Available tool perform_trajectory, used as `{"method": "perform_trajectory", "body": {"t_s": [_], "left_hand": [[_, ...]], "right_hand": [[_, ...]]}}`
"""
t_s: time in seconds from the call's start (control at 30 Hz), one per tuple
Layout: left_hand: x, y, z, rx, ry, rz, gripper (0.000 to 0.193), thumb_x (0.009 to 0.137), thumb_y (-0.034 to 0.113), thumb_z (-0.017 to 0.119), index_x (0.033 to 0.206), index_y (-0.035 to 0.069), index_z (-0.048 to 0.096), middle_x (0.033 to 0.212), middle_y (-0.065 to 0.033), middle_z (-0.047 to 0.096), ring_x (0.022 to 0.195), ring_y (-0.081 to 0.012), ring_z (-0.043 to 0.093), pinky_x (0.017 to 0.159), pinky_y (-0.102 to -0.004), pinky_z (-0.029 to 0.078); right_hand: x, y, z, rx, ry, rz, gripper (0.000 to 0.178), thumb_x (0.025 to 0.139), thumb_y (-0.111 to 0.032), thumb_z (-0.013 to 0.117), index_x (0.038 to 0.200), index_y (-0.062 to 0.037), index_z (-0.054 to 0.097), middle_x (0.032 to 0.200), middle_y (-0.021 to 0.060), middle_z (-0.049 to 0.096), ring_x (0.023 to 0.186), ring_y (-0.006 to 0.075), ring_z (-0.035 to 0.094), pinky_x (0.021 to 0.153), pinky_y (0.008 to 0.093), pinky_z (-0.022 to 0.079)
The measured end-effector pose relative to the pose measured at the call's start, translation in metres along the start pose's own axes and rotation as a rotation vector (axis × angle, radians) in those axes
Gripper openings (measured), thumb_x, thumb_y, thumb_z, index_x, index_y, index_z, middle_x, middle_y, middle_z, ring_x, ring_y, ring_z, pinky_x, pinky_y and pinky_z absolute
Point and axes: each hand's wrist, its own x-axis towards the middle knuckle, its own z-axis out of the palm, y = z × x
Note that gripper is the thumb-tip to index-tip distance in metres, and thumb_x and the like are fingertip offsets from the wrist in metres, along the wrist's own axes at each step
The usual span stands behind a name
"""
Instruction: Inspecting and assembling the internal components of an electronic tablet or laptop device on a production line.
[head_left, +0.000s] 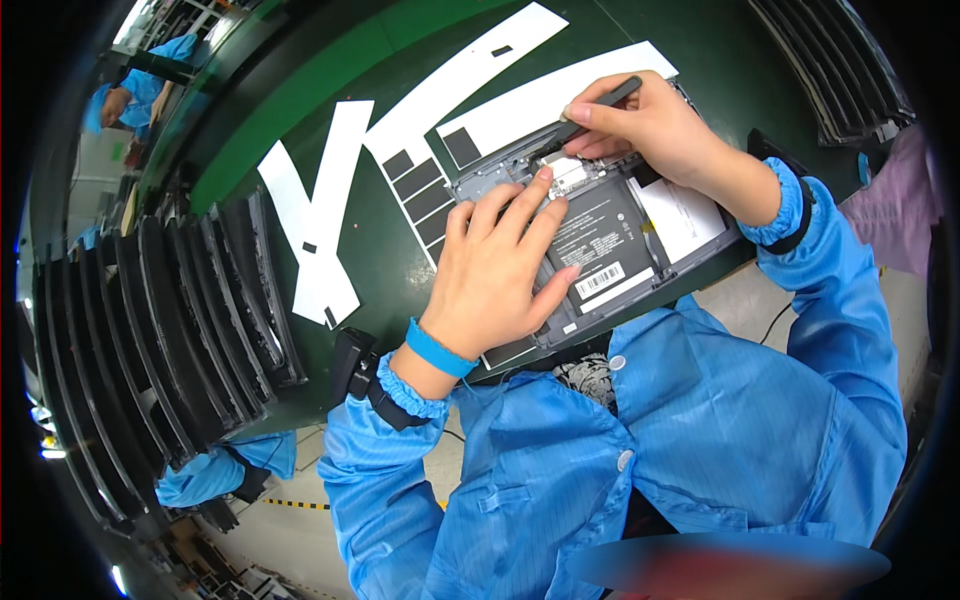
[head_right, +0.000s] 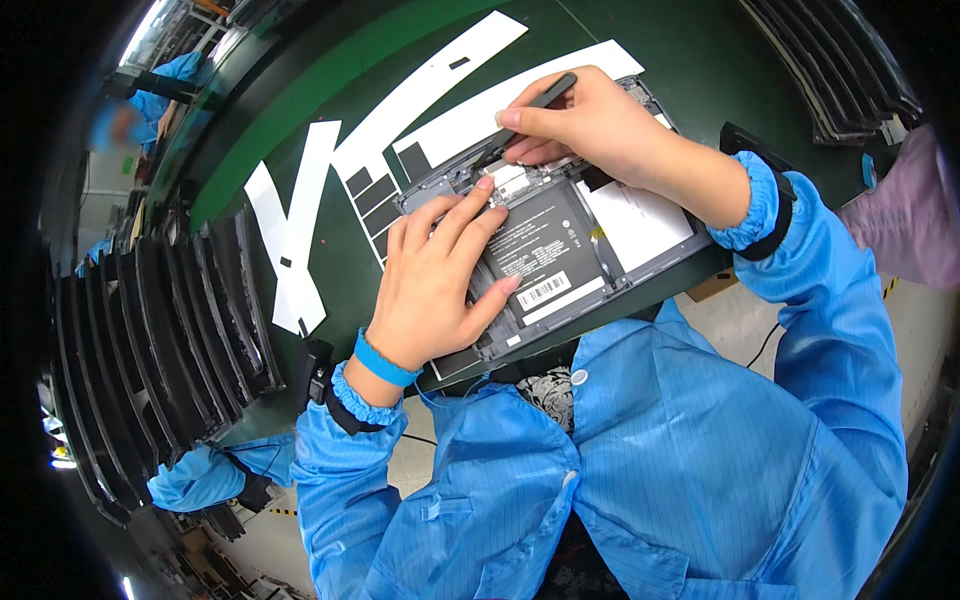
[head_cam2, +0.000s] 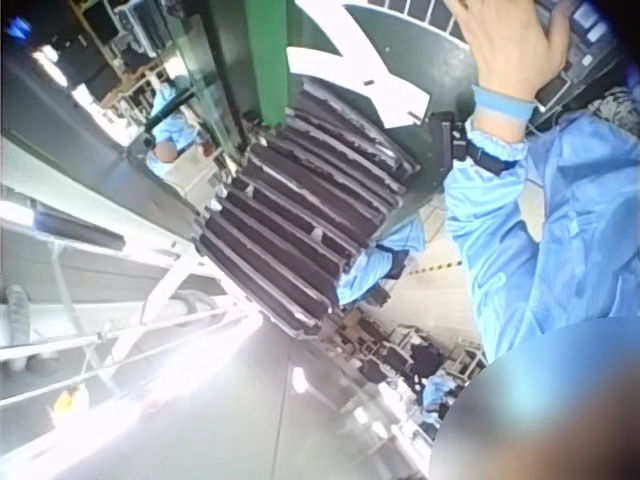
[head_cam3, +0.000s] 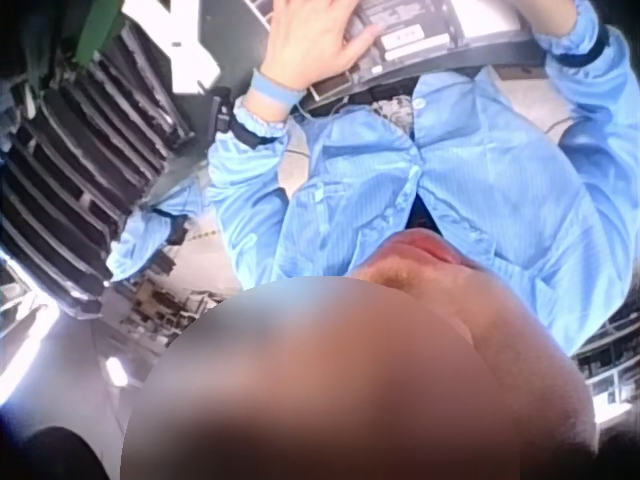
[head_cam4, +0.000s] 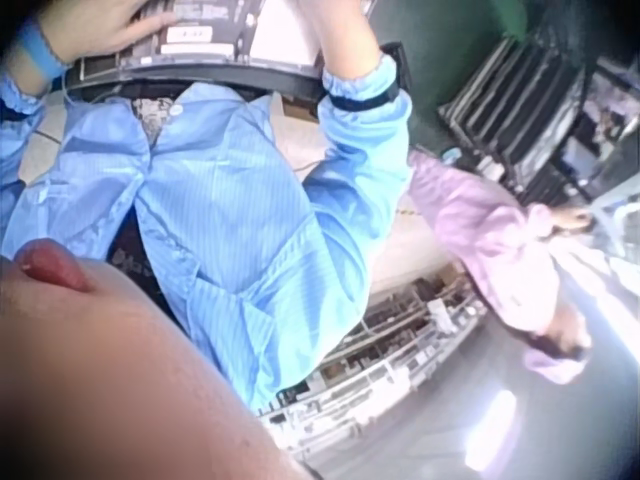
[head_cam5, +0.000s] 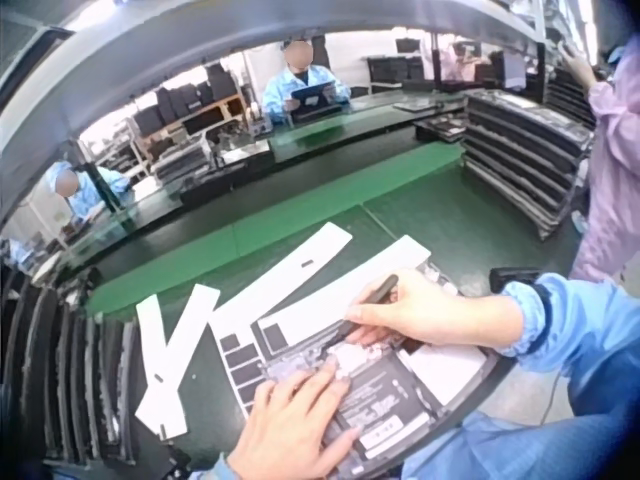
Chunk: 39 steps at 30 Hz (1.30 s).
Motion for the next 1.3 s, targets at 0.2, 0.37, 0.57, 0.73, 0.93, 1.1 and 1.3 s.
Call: {"method": "perform_trajectory", "body": {"t_s": [0.2, 0.37, 0.57, 0.73, 0.93, 1.1, 1.3], "left_hand": [[-0.001, 0.001, 0.0, -0.034, -0.005, -0.02, 0.054, 0.075, 0.029, 0.071, 0.122, 0.005, 0.057, 0.138, -0.0118, 0.049, 0.116, -0.0312, 0.048, 0.096, -0.0422, 0.036], [-0.002, 0.001, 0.001, -0.051, 0.001, -0.024, 0.053, 0.075, 0.027, 0.071, 0.121, 0.005, 0.057, 0.139, -0.013, 0.048, 0.116, -0.0316, 0.047, 0.096, -0.0424, 0.036], [-0.002, 0.0, 0.004, -0.032, 0.014, 0.0, 0.052, 0.077, 0.029, 0.07, 0.121, 0.005, 0.056, 0.136, -0.0156, 0.049, 0.117, -0.0303, 0.046, 0.092, -0.0437, 0.038], [-0.002, 0.001, 0.001, -0.058, 0.001, -0.027, 0.053, 0.075, 0.026, 0.071, 0.121, 0.004, 0.057, 0.139, -0.0137, 0.048, 0.117, -0.032, 0.047, 0.097, -0.0423, 0.036], [-0.002, 0.003, 0.0, -0.065, 0.0, -0.036, 0.054, 0.075, 0.027, 0.071, 0.122, 0.006, 0.056, 0.139, -0.0168, 0.046, 0.118, -0.0332, 0.047, 0.097, -0.0426, 0.037], [0.001, 0.004, -0.004, 0.028, -0.002, -0.052, 0.054, 0.075, 0.032, 0.07, 0.122, 0.01, 0.057, 0.136, -0.0201, 0.047, 0.117, -0.0338, 0.047, 0.096, -0.0431, 0.038], [0.012, 0.013, -0.009, 0.219, -0.036, -0.015, 0.053, 0.077, 0.042, 0.066, 0.117, 0.01, 0.057, 0.13, -0.0222, 0.051, 0.116, -0.0316, 0.046, 0.091, -0.0409, 0.04]], "right_hand": [[0.004, 0.0, -0.003, -0.048, -0.046, 0.016, 0.026, 0.09, -0.02, 0.067, 0.102, 0.0035, 0.065, 0.092, 0.0141, 0.067, 0.083, 0.0189, 0.07, 0.073, 0.0253, 0.058], [0.004, -0.001, -0.003, -0.12, -0.077, -0.006, 0.027, 0.091, -0.025, 0.065, 0.103, -0.0012, 0.066, 0.092, 0.0101, 0.07, 0.083, 0.0153, 0.071, 0.071, 0.0222, 0.056], [0.005, -0.002, -0.001, -0.103, -0.09, -0.087, 0.026, 0.09, -0.023, 0.067, 0.102, 0.0008, 0.067, 0.087, 0.0118, 0.07, 0.08, 0.0155, 0.07, 0.069, 0.0235, 0.056], [0.004, -0.008, 0.0, -0.194, -0.031, -0.017, 0.026, 0.09, -0.026, 0.066, 0.104, -0.0034, 0.067, 0.086, 0.0103, 0.071, 0.079, 0.0126, 0.07, 0.062, 0.02, 0.052], [0.007, 0.001, -0.005, -0.107, 0.003, 0.01, 0.025, 0.09, -0.025, 0.066, 0.105, -0.0054, 0.068, 0.087, 0.0097, 0.072, 0.079, 0.0117, 0.069, 0.059, 0.0182, 0.05], [0.011, 0.006, -0.007, -0.006, -0.003, -0.036, 0.024, 0.09, -0.021, 0.066, 0.105, -0.0026, 0.067, 0.09, 0.0118, 0.071, 0.08, 0.0154, 0.07, 0.064, 0.0218, 0.055], [0.012, 0.004, -0.009, 0.064, -0.035, -0.059, 0.023, 0.09, -0.017, 0.065, 0.103, 0.0013, 0.066, 0.094, 0.0136, 0.068, 0.082, 0.0178, 0.07, 0.07, 0.0241, 0.056]]}}
